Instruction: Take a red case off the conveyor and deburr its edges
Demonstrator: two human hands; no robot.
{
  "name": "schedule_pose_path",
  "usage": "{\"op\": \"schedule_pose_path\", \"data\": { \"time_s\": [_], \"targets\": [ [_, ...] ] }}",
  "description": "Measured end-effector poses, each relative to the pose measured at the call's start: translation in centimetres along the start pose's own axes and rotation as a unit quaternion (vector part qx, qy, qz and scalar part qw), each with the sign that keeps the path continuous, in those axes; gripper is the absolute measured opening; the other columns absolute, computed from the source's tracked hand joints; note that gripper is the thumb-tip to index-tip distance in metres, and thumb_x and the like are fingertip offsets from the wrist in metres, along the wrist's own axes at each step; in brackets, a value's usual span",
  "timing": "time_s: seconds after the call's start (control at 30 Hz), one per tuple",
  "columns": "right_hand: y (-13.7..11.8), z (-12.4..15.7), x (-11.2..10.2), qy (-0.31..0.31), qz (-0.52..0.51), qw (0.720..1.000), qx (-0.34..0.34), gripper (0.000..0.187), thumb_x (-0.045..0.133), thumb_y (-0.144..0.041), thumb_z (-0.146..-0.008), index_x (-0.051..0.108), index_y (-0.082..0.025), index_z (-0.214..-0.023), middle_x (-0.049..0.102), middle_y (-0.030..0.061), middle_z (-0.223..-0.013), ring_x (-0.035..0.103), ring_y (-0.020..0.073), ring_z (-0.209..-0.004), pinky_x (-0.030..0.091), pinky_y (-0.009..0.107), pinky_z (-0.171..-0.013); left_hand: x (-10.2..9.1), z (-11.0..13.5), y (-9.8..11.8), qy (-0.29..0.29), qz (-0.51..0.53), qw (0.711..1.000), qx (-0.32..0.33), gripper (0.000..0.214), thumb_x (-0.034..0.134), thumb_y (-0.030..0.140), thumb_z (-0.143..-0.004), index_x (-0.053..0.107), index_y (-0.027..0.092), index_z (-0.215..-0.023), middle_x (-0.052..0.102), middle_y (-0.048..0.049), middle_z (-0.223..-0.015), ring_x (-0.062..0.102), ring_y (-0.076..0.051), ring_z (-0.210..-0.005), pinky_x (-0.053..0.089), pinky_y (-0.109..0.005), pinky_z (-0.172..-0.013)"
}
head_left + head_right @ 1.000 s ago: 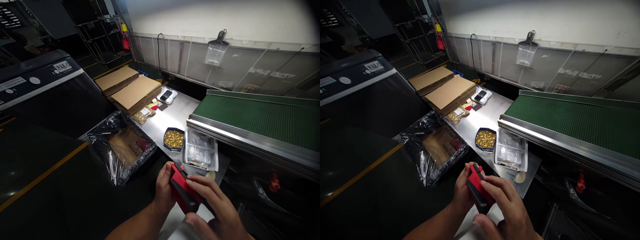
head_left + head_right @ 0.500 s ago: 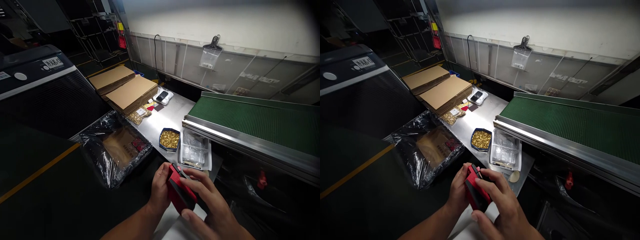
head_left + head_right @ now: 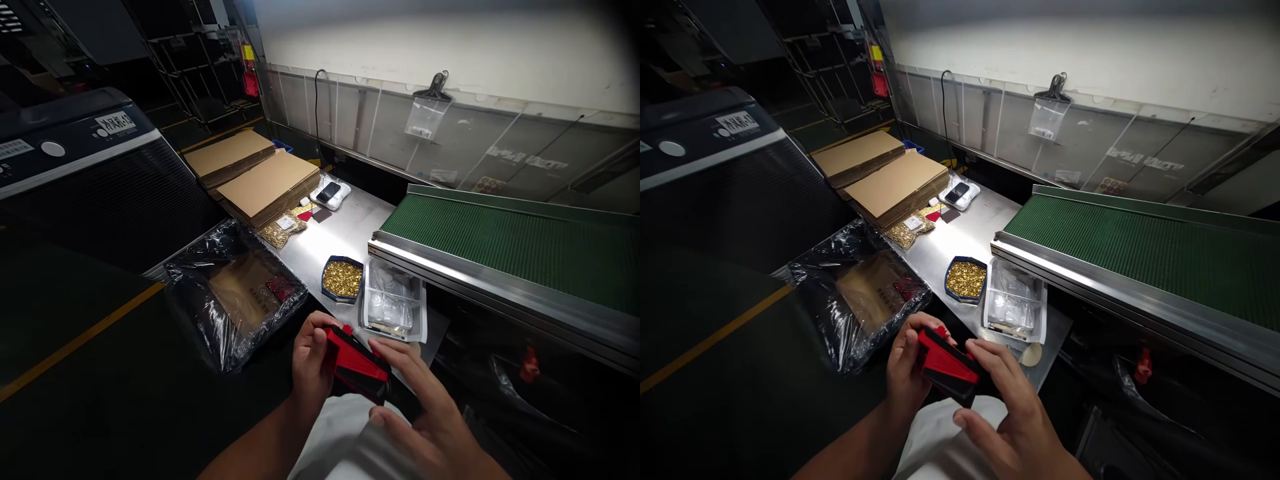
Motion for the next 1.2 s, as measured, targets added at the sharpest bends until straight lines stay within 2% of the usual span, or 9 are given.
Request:
{"op": "schedule_pose_path", "data": {
  "time_s": [0.37, 0.53, 0.67, 0.73, 0.8, 0.9, 0.97, 1.07, 1.2],
  "targets": [
    [0.0, -0.2, 0.3, 0.008, -0.016, 1.000, -0.001, 0.060, 0.068, -0.033, -0.087, 0.043, -0.024, -0.141, 0.053, 0.0103, -0.137, 0.053, 0.0214, -0.129, 0.050, 0.029, -0.106, -0.2, 0.0, -0.6, -0.004, 0.010, 1.000, -0.012, 0.034, 0.053, 0.051, -0.094, 0.061, 0.019, -0.091, 0.065, -0.0056, -0.087, 0.065, -0.021, -0.076, 0.052, -0.032, -0.073],
    [0.6, -0.2, 0.1, 0.034, -0.028, 0.999, 0.020, 0.055, 0.068, -0.032, -0.087, 0.048, -0.024, -0.137, 0.058, 0.0099, -0.132, 0.058, 0.0226, -0.123, 0.054, 0.030, -0.100, -0.7, -0.3, -1.4, 0.003, -0.040, 0.999, -0.028, 0.035, 0.049, 0.050, -0.096, 0.063, 0.017, -0.093, 0.066, -0.0056, -0.091, 0.061, -0.017, -0.082, 0.048, -0.026, -0.075],
    [1.8, -0.1, -0.4, 0.070, -0.028, 0.994, 0.075, 0.049, 0.068, -0.036, -0.086, 0.051, -0.029, -0.132, 0.061, 0.0061, -0.127, 0.061, 0.0210, -0.117, 0.055, 0.029, -0.098, -1.0, 0.0, -3.2, -0.034, -0.074, 0.992, -0.092, 0.052, 0.042, 0.062, -0.095, 0.062, 0.018, -0.114, 0.067, -0.0093, -0.110, 0.060, -0.020, -0.094, 0.047, -0.028, -0.083],
    [2.1, -0.1, -0.5, 0.075, -0.026, 0.993, 0.084, 0.049, 0.069, -0.037, -0.085, 0.051, -0.031, -0.131, 0.061, 0.0045, -0.127, 0.061, 0.0199, -0.116, 0.054, 0.028, -0.097, -0.7, 0.3, -3.7, -0.071, -0.084, 0.989, -0.104, 0.062, 0.049, 0.068, -0.090, 0.057, 0.020, -0.128, 0.063, -0.0106, -0.125, 0.059, -0.026, -0.110, 0.046, -0.033, -0.095],
    [2.3, 0.0, -0.4, 0.074, -0.026, 0.993, 0.085, 0.050, 0.070, -0.037, -0.085, 0.051, -0.032, -0.131, 0.061, 0.0035, -0.127, 0.061, 0.0191, -0.116, 0.054, 0.027, -0.097, -0.6, 0.6, -4.2, -0.092, -0.109, 0.983, -0.118, 0.062, 0.061, 0.063, -0.086, 0.054, 0.023, -0.133, 0.059, -0.0095, -0.134, 0.057, -0.029, -0.118, 0.044, -0.035, -0.101],
    [2.7, 0.2, 0.0, 0.070, -0.028, 0.992, 0.098, 0.047, 0.069, -0.037, -0.085, 0.052, -0.033, -0.129, 0.062, 0.0024, -0.125, 0.061, 0.0184, -0.114, 0.053, 0.027, -0.097, -1.1, 0.6, -4.8, -0.068, -0.148, 0.977, -0.137, 0.048, 0.061, 0.049, -0.091, 0.056, 0.025, -0.132, 0.061, -0.0071, -0.135, 0.057, -0.027, -0.122, 0.042, -0.036, -0.106],
    [3.2, 0.3, 0.2, 0.072, -0.035, 0.990, 0.117, 0.044, 0.069, -0.038, -0.085, 0.054, -0.032, -0.126, 0.063, 0.0023, -0.124, 0.062, 0.0187, -0.113, 0.054, 0.028, -0.096, -1.8, 0.2, -5.0, -0.027, -0.148, 0.979, -0.137, 0.042, 0.051, 0.049, -0.096, 0.062, 0.023, -0.127, 0.063, -0.0074, -0.133, 0.057, -0.027, -0.123, 0.040, -0.038, -0.110],
    [4.0, 0.5, 0.5, 0.076, -0.066, 0.986, 0.136, 0.042, 0.069, -0.039, -0.085, 0.056, -0.031, -0.124, 0.065, 0.0024, -0.121, 0.065, 0.0188, -0.108, 0.055, 0.027, -0.092, -2.7, -0.3, -5.4, 0.015, -0.133, 0.981, -0.138, 0.047, 0.045, 0.052, -0.097, 0.071, 0.018, -0.116, 0.069, -0.0096, -0.125, 0.061, -0.029, -0.119, 0.042, -0.039, -0.108],
    [4.6, 0.6, 0.9, 0.071, -0.096, 0.982, 0.147, 0.043, 0.070, -0.040, -0.084, 0.057, -0.030, -0.123, 0.066, 0.0034, -0.121, 0.065, 0.0198, -0.109, 0.054, 0.027, -0.093, -3.0, -0.6, -5.4, 0.005, -0.162, 0.978, -0.127, 0.048, 0.049, 0.054, -0.095, 0.071, 0.018, -0.117, 0.074, -0.0083, -0.114, 0.066, -0.026, -0.106, 0.047, -0.037, -0.100]
  ]
}}
Point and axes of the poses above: each hand's wrist, its own z-axis away from the middle knuckle, its own x-axis out of the palm, y = z × x, the point moved 9 cm from there along -z, towards the middle knuckle
